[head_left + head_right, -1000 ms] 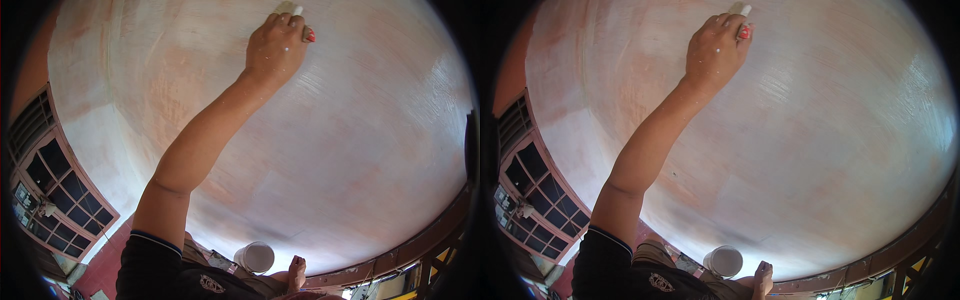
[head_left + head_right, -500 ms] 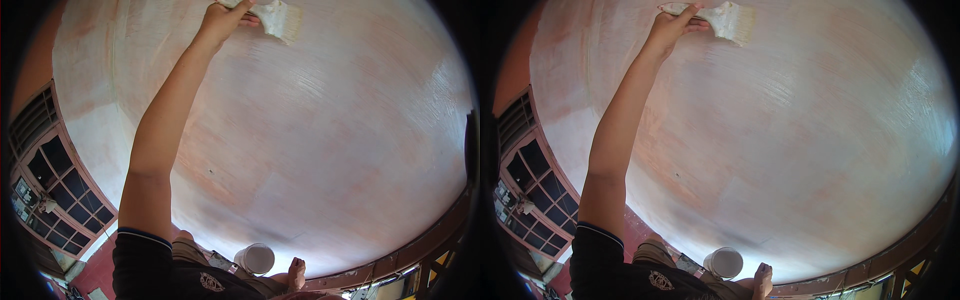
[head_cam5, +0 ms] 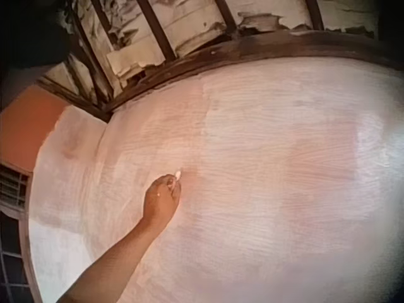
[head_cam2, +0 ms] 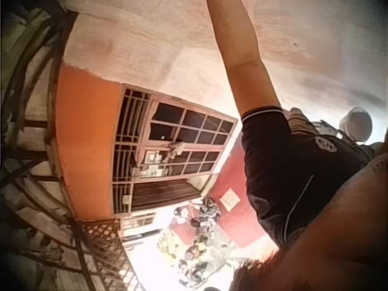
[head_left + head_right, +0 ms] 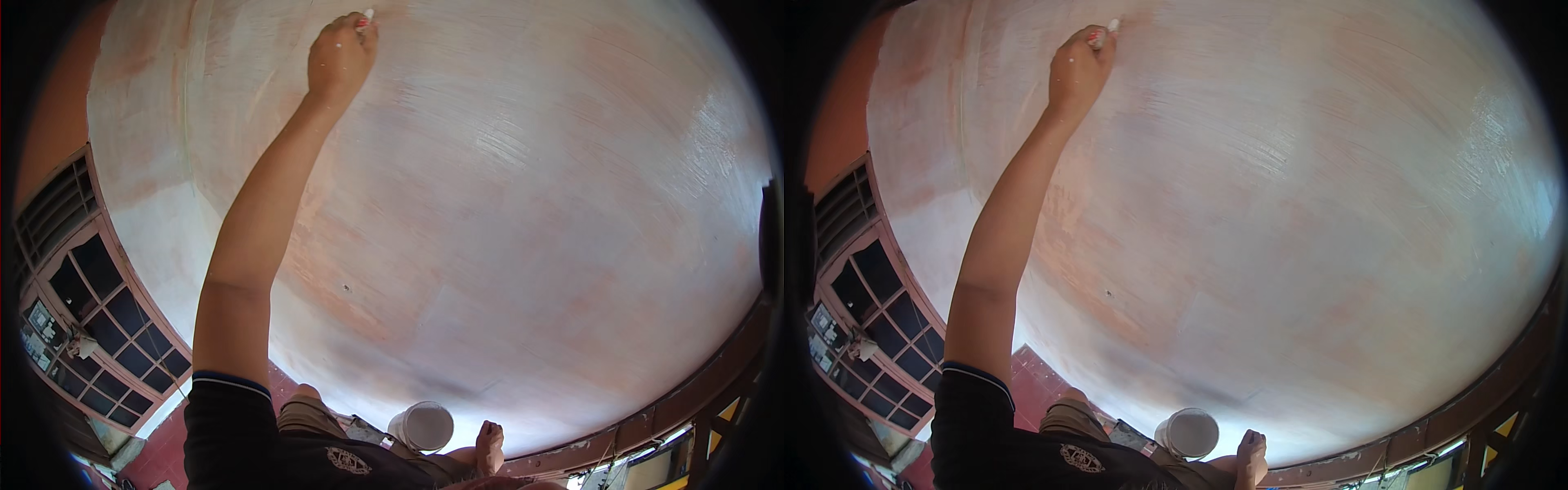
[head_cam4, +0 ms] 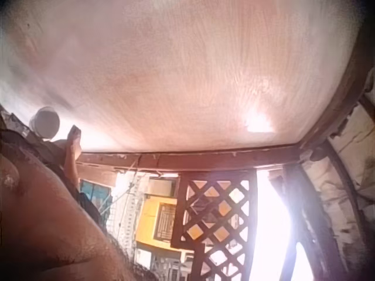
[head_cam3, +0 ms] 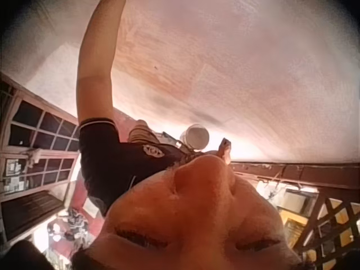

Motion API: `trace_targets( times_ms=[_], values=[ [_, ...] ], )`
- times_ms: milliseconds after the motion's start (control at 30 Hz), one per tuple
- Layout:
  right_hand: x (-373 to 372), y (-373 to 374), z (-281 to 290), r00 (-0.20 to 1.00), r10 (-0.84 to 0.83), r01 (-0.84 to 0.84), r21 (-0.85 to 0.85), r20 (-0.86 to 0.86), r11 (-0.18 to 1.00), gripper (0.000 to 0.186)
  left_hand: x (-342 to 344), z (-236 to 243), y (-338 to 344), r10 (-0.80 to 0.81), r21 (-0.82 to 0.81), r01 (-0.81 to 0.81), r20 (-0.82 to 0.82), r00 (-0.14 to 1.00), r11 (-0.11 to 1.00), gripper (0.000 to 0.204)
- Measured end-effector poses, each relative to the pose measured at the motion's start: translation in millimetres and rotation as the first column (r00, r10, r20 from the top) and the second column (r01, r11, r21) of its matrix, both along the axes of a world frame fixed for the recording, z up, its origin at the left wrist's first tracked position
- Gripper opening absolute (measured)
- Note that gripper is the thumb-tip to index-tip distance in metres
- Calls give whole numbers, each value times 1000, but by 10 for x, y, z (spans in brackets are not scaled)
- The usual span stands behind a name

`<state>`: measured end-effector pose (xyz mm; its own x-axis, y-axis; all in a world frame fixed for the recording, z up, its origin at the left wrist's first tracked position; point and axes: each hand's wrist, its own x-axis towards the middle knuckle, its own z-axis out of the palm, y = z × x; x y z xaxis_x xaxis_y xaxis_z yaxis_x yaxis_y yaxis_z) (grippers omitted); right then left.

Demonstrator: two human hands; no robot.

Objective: The person paints a ceiling by hand using a brush, dipping the brush into a bucket of white paint and applying it to the surface.

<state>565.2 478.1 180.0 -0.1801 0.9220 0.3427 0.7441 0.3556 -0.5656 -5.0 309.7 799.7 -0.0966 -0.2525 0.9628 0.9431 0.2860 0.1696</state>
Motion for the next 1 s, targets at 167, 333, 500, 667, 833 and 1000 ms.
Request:
trace_targets(
  times_ms=[167, 333, 500, 667, 833, 1000],
  values=[
    [-34, -24, 21, 998, 43, -41, -41, 45, 998, 37, 1080, -142, 460, -291, -3, 304, -296, 910, 953, 22],
    [-49, -39, 11, 998, 10, -7, -50, 60, 999, 38, 1725, -126, 327, -854, -194, 850, 91, 513, 490, 23],
    [1, -68, 38, 992, -23, 35, -97, 127, 995, 40, 1220, -128, 437, -847, -86, 858, 137, 514, 506, 31],
    [90, -83, 88, 983, -41, 75, -192, 177, 978, 46, 345, -183, 159, -793, 28, 813, 240, 560, 582, 44],
    [-9, -139, 286, 984, -46, 80, -192, 174, 978, 47, -687, -168, -527, -440, 37, 454, 331, 835, 890, 50],
    [42, -29, 73, 995, -24, 31, -68, 93, 997, 40, -672, -102, -605, 30, 6, -32, 212, 977, 999, 36]
  ],
)
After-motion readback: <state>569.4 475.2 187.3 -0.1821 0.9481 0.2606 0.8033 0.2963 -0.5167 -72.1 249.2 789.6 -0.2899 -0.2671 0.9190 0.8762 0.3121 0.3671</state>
